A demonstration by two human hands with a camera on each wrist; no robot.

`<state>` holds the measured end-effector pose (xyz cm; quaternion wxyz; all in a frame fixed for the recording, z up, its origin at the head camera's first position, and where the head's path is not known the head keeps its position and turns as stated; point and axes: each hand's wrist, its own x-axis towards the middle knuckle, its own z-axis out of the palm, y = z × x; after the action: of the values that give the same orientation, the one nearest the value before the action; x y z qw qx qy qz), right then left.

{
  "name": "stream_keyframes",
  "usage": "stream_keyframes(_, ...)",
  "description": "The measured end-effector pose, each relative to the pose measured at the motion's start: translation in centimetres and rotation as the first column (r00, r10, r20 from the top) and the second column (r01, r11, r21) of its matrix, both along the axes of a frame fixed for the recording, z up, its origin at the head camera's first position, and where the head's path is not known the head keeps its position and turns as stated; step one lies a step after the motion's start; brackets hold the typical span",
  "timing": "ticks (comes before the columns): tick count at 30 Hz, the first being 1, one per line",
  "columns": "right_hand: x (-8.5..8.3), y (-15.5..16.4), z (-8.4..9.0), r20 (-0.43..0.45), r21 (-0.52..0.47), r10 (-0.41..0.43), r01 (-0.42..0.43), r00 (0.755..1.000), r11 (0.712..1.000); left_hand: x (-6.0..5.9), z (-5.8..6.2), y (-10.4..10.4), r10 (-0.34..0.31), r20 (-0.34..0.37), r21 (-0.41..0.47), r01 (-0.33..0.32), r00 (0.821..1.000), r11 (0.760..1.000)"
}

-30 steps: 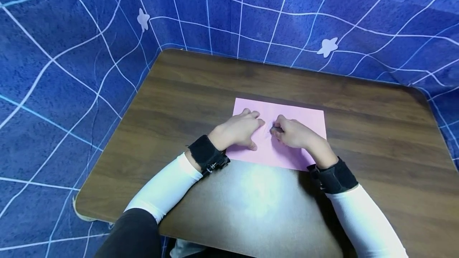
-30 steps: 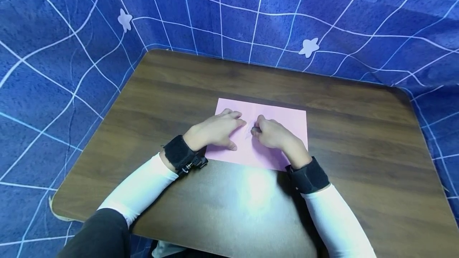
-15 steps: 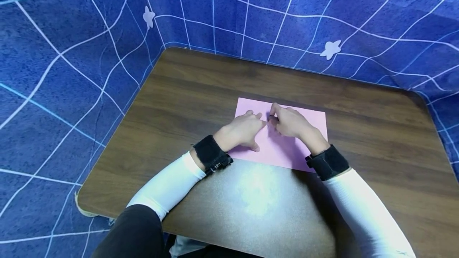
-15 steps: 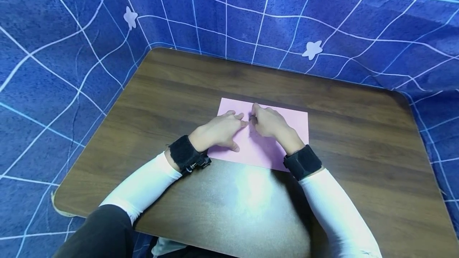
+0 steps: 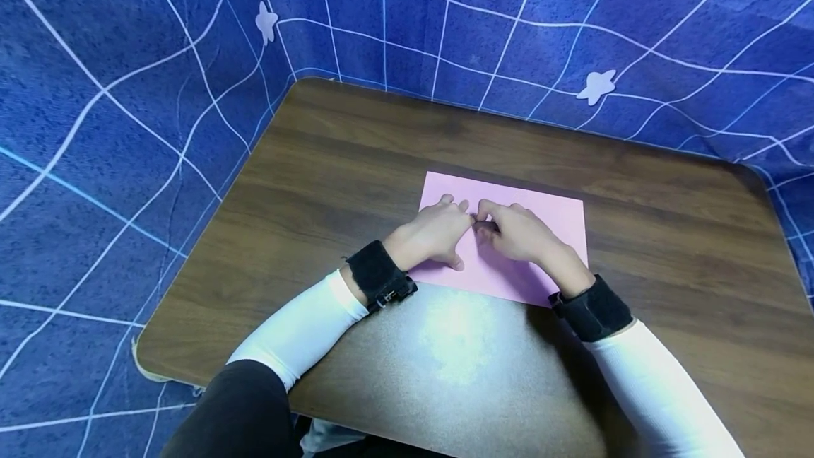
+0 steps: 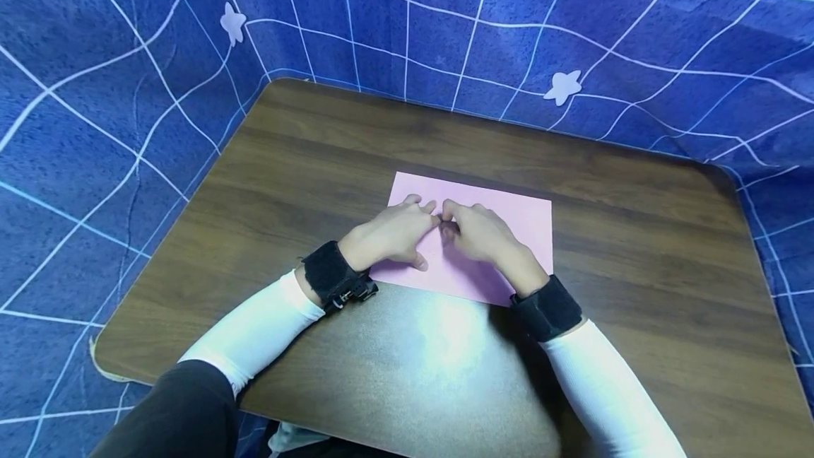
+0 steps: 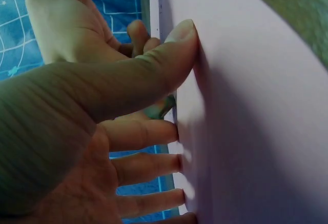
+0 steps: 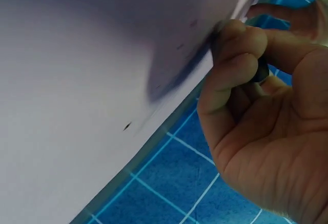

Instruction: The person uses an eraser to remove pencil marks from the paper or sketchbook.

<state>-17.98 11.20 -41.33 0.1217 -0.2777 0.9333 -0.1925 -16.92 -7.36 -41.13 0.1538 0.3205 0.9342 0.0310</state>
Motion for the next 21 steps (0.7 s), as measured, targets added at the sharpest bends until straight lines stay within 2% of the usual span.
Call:
stream_keyframes(5, -1.2, 0.4, -0.3, -0.075, 0.042, -0.094, 0.098, 0.993, 0.994, -0.1, 0.2, 0.0, 0.003, 0.006, -0.026, -0.003, 1.0, 1.0)
stream_keyframes(8, -1.8, 0.5, -0.5, -0.106, 0.054, -0.12, 0.126, 0.987, 0.99, -0.2, 0.3, 0.0, 0.01, 0.022, -0.04, -0.009, 1.0, 0.999)
stream_keyframes(11, -1.6, 0.4, -0.5, -0.103, 0.04, -0.089, 0.094, 0.991, 0.995, -0.1, 0.2, 0.1, 0.015, 0.035, -0.042, -0.013, 0.999, 0.999)
stream_keyframes(16, 0.1, -0.1, -0.6, -0.042, -0.014, 0.023, -0.024, 0.999, 1.0, 0.1, 0.2, 0.1, 0.022, 0.028, -0.018, -0.022, 0.999, 1.0)
stream_keyframes(18, 0.5, -0.3, -0.6, -0.025, -0.02, 0.024, -0.024, 0.999, 1.0, 0.1, 0.1, 0.1, 0.023, 0.025, -0.017, -0.023, 0.999, 1.0)
stream_keyframes(21, 0.5, -0.2, -0.5, -0.028, -0.001, -0.036, 0.036, 0.999, 0.999, 0.1, 0.2, 0.1, 0.02, 0.022, -0.037, -0.02, 1.0, 0.999)
